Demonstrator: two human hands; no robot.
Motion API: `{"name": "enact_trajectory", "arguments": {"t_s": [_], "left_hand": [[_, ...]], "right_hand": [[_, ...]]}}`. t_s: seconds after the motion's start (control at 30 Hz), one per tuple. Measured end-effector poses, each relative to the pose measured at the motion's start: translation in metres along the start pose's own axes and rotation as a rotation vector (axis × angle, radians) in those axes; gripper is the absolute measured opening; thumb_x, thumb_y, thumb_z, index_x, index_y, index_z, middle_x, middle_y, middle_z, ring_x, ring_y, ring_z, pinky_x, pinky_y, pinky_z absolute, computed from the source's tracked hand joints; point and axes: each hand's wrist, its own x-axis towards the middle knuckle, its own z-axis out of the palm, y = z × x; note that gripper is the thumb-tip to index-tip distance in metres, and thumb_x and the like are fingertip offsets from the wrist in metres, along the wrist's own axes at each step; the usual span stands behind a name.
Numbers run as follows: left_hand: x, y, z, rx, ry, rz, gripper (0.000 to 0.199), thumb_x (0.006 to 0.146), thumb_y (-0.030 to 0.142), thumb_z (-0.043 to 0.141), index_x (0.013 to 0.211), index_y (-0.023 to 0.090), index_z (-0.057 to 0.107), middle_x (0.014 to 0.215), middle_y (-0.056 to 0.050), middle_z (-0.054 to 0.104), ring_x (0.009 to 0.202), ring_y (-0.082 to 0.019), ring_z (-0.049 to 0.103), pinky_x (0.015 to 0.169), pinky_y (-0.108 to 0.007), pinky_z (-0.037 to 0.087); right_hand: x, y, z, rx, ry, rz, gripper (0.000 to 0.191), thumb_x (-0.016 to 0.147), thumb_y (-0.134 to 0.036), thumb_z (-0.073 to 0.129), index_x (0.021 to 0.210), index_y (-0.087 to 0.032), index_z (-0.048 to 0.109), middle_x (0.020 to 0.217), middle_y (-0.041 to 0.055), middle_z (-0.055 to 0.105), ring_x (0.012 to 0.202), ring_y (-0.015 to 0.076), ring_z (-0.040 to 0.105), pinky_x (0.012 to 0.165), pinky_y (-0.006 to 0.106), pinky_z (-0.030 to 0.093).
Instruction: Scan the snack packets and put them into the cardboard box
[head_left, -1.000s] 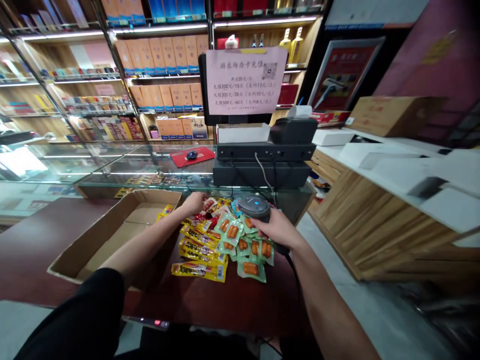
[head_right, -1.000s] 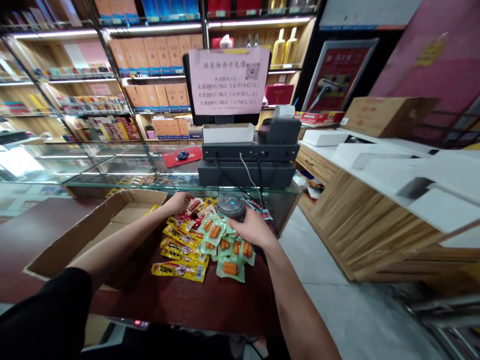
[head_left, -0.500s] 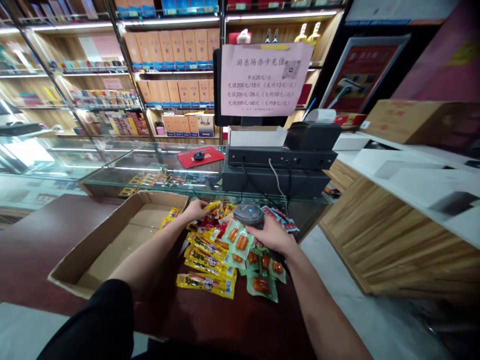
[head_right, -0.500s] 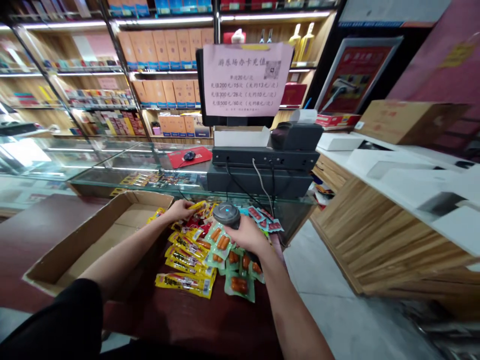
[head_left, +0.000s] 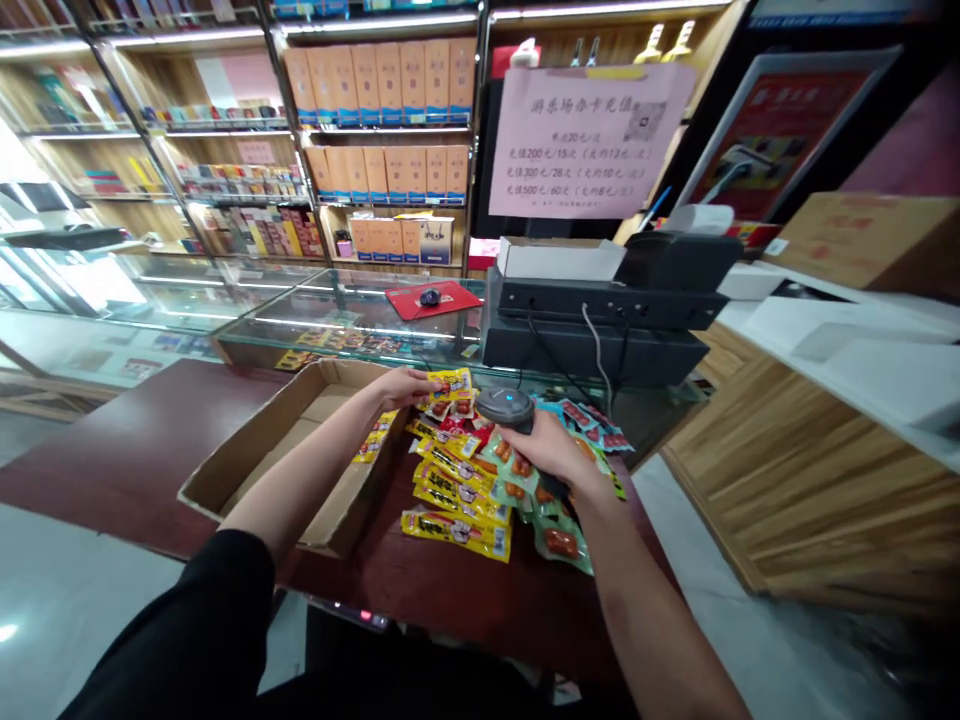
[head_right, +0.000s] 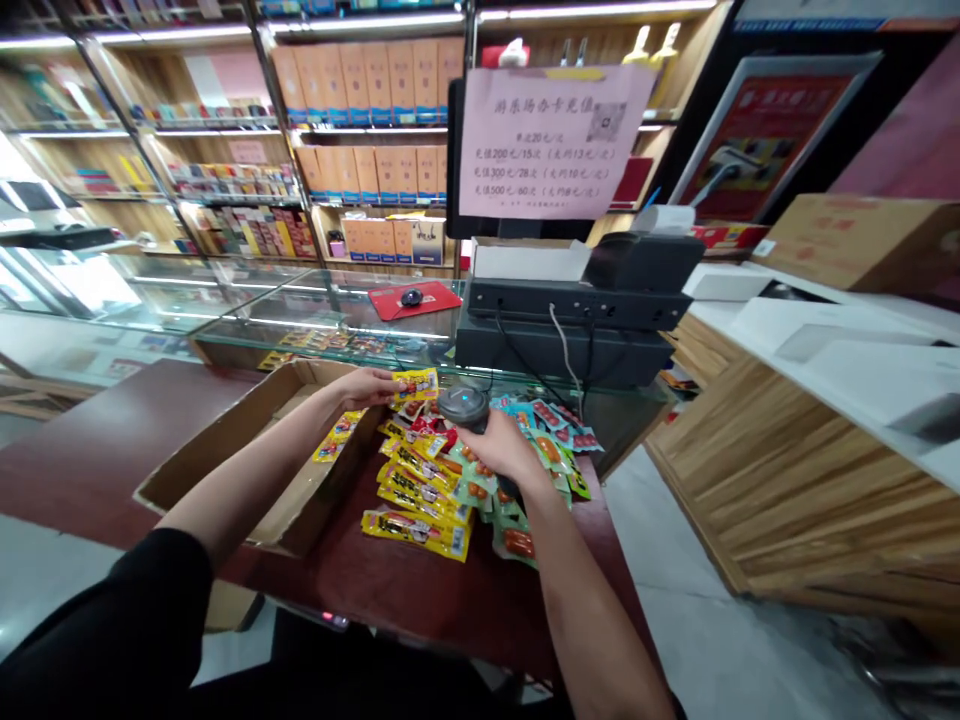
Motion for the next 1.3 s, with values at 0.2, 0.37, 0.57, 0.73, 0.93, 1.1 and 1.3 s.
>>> {"name": "enact_trajectory", "arguments": {"t_s": [0.2,0.37,0.57,0.73,0.93,1.1,1.3], "left_hand": [[-0.035,-0.017,-0.033,-0.064,0.132,0.011,0.039,0.039,0.019,0.092,0.063,0.011,0.062,0.072,-0.002,0.067,0.063,-0.006,0.059,0.060,-0.017,0.048],[-0.035,-0.018,-0.038,-0.010,0.135,-0.001,0.042,0.036,0.024,0.092,0.064,0.010,0.064,0.072,-0.003,0.067,0.068,-0.008,0.060,0.064,-0.020,0.048],[-0.036,-0.021,-0.037,0.050,0.154,0.009,0.044,0.034,0.031,0.092,0.063,0.010,0.066,0.070,-0.002,0.067,0.065,-0.008,0.058,0.065,-0.021,0.046],[-0.036,-0.024,-0.036,0.093,0.162,0.032,0.042,0.034,0.033,0.091,0.058,0.011,0.065,0.066,0.000,0.065,0.062,-0.007,0.055,0.064,-0.022,0.045],[-0.036,-0.022,-0.036,0.139,0.116,0.027,0.041,0.039,0.035,0.090,0.064,0.011,0.068,0.069,-0.002,0.066,0.064,-0.008,0.056,0.063,-0.022,0.044],[-0.037,-0.021,-0.036,0.169,0.104,0.019,0.041,0.040,0.036,0.089,0.066,0.011,0.070,0.067,-0.002,0.066,0.060,-0.007,0.054,0.057,-0.019,0.041],[-0.034,-0.023,-0.036,0.103,0.115,0.002,0.042,0.037,0.033,0.090,0.065,0.010,0.069,0.073,-0.003,0.068,0.065,-0.008,0.058,0.062,-0.020,0.045]], "right_hand": [[0.007,-0.016,0.022,-0.026,-0.075,-0.043,0.027,0.079,-0.038,0.060,0.092,-0.017,0.069,0.055,0.0016,0.065,0.055,0.0192,0.063,0.058,0.030,0.052],[0.004,-0.024,0.028,-0.015,-0.087,-0.083,0.022,0.079,-0.035,0.058,0.083,-0.017,0.070,0.054,0.0022,0.065,0.056,0.0189,0.063,0.059,0.029,0.051],[-0.001,-0.016,0.040,-0.037,0.001,-0.126,0.025,0.077,-0.032,0.061,0.095,-0.018,0.071,0.084,0.0064,0.074,0.085,0.0247,0.068,0.073,0.032,0.052],[-0.004,-0.012,0.049,-0.023,-0.030,-0.090,0.031,0.077,-0.030,0.060,0.104,-0.018,0.070,0.094,0.0074,0.074,0.089,0.0252,0.069,0.080,0.034,0.052],[-0.004,-0.007,0.049,-0.022,-0.020,-0.095,0.032,0.077,-0.029,0.062,0.107,-0.018,0.070,0.100,0.0082,0.074,0.093,0.0261,0.068,0.085,0.036,0.051],[-0.003,-0.001,0.050,0.005,-0.010,-0.107,0.038,0.079,-0.035,0.063,0.113,-0.020,0.068,0.109,0.0089,0.072,0.102,0.0273,0.066,0.090,0.038,0.050],[-0.003,0.001,0.051,0.004,-0.011,-0.113,0.037,0.078,-0.031,0.063,0.113,-0.019,0.068,0.108,0.0088,0.072,0.101,0.0264,0.066,0.089,0.037,0.050]]}}
